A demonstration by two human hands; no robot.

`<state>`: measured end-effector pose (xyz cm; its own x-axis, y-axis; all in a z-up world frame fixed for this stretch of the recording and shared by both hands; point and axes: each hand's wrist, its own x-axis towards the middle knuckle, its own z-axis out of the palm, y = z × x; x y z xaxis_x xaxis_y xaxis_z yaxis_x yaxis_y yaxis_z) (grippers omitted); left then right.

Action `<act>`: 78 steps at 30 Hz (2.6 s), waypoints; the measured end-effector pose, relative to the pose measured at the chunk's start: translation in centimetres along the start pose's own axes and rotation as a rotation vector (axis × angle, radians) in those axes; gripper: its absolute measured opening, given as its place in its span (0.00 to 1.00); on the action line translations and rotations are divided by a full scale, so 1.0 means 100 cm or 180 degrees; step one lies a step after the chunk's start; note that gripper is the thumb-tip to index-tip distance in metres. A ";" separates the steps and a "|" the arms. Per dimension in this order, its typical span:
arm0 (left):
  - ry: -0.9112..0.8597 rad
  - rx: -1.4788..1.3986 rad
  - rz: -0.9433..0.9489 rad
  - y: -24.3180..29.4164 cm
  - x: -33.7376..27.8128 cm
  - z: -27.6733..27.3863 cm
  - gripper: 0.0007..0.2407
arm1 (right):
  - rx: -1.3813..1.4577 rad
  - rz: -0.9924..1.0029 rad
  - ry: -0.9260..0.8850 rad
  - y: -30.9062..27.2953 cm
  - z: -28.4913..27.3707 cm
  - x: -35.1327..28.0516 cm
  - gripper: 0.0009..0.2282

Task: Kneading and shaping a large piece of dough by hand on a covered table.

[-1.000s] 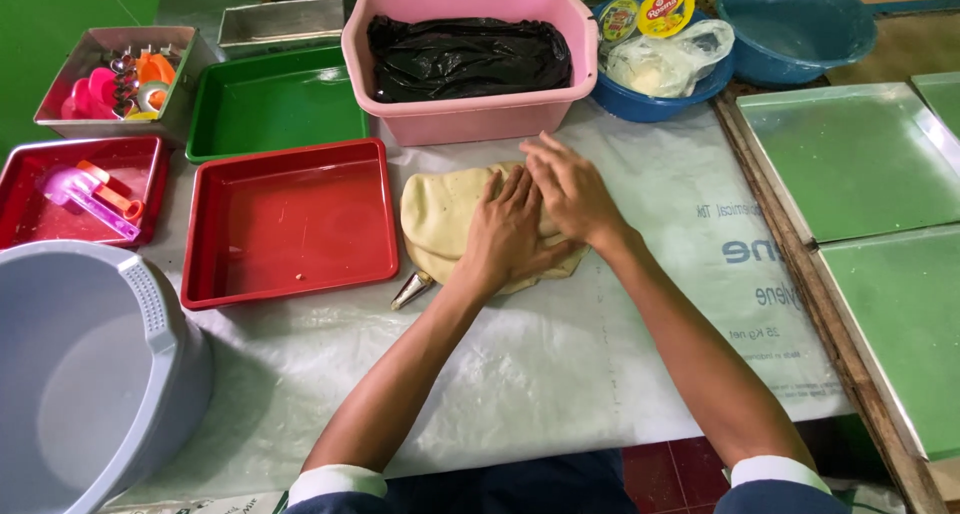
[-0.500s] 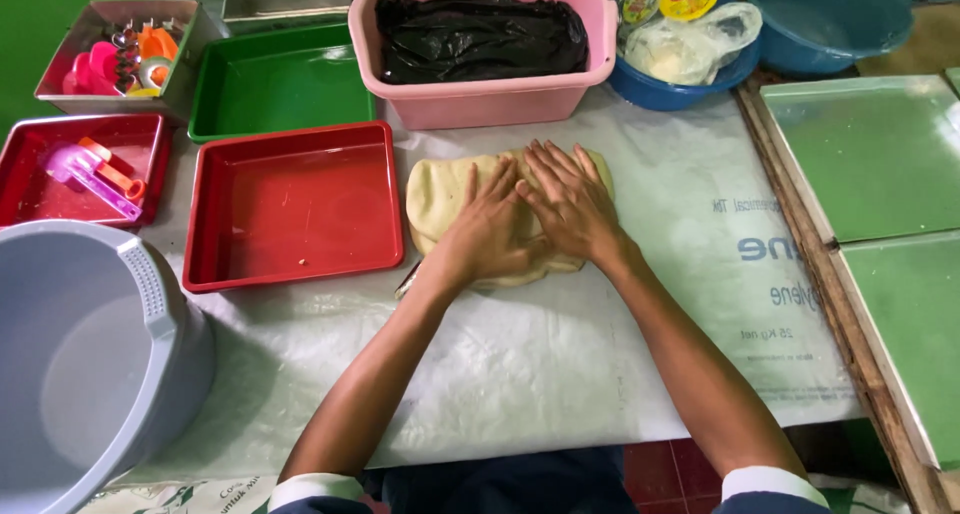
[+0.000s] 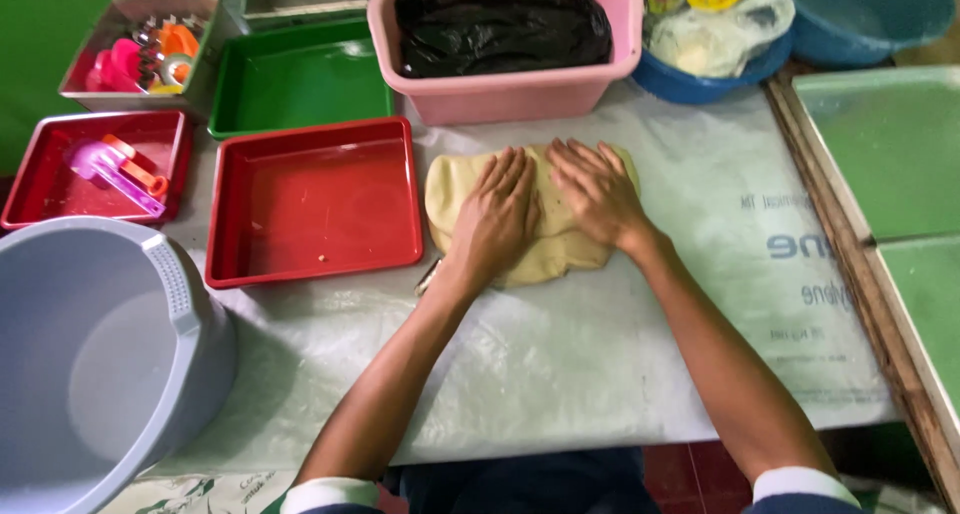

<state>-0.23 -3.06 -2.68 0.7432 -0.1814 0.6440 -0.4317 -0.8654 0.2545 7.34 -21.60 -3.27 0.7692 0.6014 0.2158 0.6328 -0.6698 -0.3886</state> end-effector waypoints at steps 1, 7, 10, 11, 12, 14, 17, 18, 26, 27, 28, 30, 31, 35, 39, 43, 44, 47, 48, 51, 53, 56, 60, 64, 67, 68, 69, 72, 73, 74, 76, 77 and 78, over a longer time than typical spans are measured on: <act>-0.0045 -0.0023 -0.0004 0.003 -0.003 0.002 0.19 | 0.0023 0.0040 -0.0020 0.013 0.004 -0.002 0.23; -0.0142 0.0149 0.0023 0.005 -0.003 -0.004 0.20 | 0.1508 0.0569 0.0364 -0.036 -0.047 0.013 0.26; -0.0532 0.0088 -0.0134 0.008 0.000 -0.010 0.22 | 0.1587 0.0634 0.0706 -0.059 -0.049 0.021 0.26; -0.0681 0.0023 -0.0230 0.010 0.001 -0.012 0.23 | 0.1732 0.0535 0.0857 -0.059 -0.042 0.028 0.26; -0.0829 -0.0030 -0.0320 0.011 0.003 -0.014 0.25 | 0.1886 0.0427 0.1017 -0.060 -0.036 0.037 0.25; -0.0823 -0.0025 -0.0325 0.005 0.001 -0.006 0.27 | 0.1933 0.0469 0.0968 -0.063 -0.021 0.049 0.25; -0.0649 -0.0651 -0.0473 -0.001 -0.004 -0.003 0.33 | 0.1840 0.0583 0.0739 -0.052 0.003 0.052 0.28; -0.0443 -0.1268 -0.0598 -0.006 -0.003 -0.003 0.38 | 0.1688 0.0625 0.0577 -0.046 0.011 0.056 0.31; 0.0832 -0.3544 -0.1522 -0.032 0.005 -0.014 0.23 | 0.0462 0.0158 0.0508 -0.059 0.018 0.049 0.20; 0.1017 -0.3095 -0.1556 -0.026 0.009 -0.023 0.18 | 0.0008 0.0232 0.0286 -0.072 0.012 0.044 0.24; 0.1006 -0.3108 -0.1578 -0.030 0.010 -0.024 0.18 | 0.0007 0.0248 0.0265 -0.071 0.015 0.044 0.24; 0.0829 -0.2221 -0.1650 -0.038 0.016 -0.025 0.13 | -0.0022 0.0256 0.0337 -0.066 0.018 0.048 0.24; 0.0833 -0.2241 -0.1644 -0.043 0.012 -0.019 0.13 | -0.0041 0.0264 0.0339 -0.066 0.021 0.046 0.24; -0.0031 -0.1915 -0.1689 -0.060 0.012 -0.007 0.20 | -0.0173 0.0217 0.0414 -0.056 0.027 0.052 0.22; -0.0735 -0.1499 -0.1611 -0.047 0.023 -0.025 0.30 | -0.0301 0.0292 0.0022 -0.049 0.030 0.051 0.25; -0.0813 -0.1288 -0.1599 -0.050 0.018 -0.022 0.31 | -0.0511 0.0221 0.0019 -0.047 0.036 0.050 0.27; -0.0792 -0.1365 -0.1566 -0.052 0.019 -0.022 0.30 | -0.0456 0.0308 -0.0026 -0.048 0.034 0.051 0.28; -0.0688 -0.1427 -0.1555 -0.052 0.020 -0.022 0.28 | -0.0373 0.0419 -0.0062 -0.050 0.030 0.052 0.28; -0.0614 -0.1409 -0.1589 -0.051 0.019 -0.022 0.27 | -0.0334 0.0443 -0.0061 -0.051 0.029 0.052 0.26; -0.0319 -0.1434 -0.1664 -0.051 0.018 -0.019 0.26 | -0.0327 0.0499 -0.0174 -0.054 0.025 0.052 0.26; -0.0106 -0.1419 -0.1772 -0.058 0.014 -0.011 0.26 | -0.0332 0.0444 -0.0135 -0.053 0.024 0.053 0.26; 0.0039 -0.1381 -0.1943 -0.061 0.006 -0.013 0.27 | -0.0267 0.0460 -0.0089 -0.055 0.025 0.052 0.26; -0.0210 -0.1432 -0.1913 -0.057 -0.003 -0.035 0.30 | -0.0176 0.0525 -0.0039 -0.055 0.024 0.052 0.28; -0.0362 -0.1503 -0.1777 -0.058 -0.008 -0.048 0.30 | -0.0130 0.0593 -0.0026 -0.058 0.022 0.052 0.25; -0.0459 -0.1549 -0.1617 -0.058 -0.010 -0.053 0.30 | -0.0128 0.0524 0.0028 -0.061 0.020 0.048 0.25; -0.0487 -0.1510 -0.1570 -0.058 -0.010 -0.056 0.30 | -0.0081 0.0505 0.0076 -0.063 0.018 0.048 0.25; -0.0514 -0.1470 -0.1523 -0.058 -0.010 -0.059 0.29 | -0.0034 0.0486 0.0124 -0.066 0.016 0.048 0.25; -0.0579 -0.1312 -0.1337 -0.057 -0.012 -0.061 0.28 | -0.0086 0.0431 0.0183 -0.061 0.020 0.047 0.25; -0.0580 -0.1321 -0.1324 -0.058 -0.011 -0.062 0.28 | -0.0095 0.0440 0.0191 -0.059 0.022 0.048 0.25; -0.0595 -0.1247 -0.1255 -0.058 -0.011 -0.061 0.29 | -0.0136 0.0396 0.0212 -0.056 0.025 0.048 0.26; -0.0615 -0.1196 -0.1171 -0.060 -0.011 -0.058 0.29 | -0.0193 0.0373 0.0236 -0.054 0.026 0.048 0.26; -0.0654 -0.1108 -0.1132 -0.062 -0.012 -0.056 0.29 | -0.0154 0.0333 0.0265 -0.054 0.025 0.047 0.26; -0.0695 -0.1013 -0.1087 -0.064 -0.013 -0.055 0.29 | -0.0109 0.0295 0.0300 -0.055 0.025 0.047 0.26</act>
<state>-1.24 5.23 -1.18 0.9437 -0.0361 0.3287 -0.2546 -0.7134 0.6529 7.23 -14.00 -2.33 0.8284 0.4938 0.2644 0.5601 -0.7359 -0.3804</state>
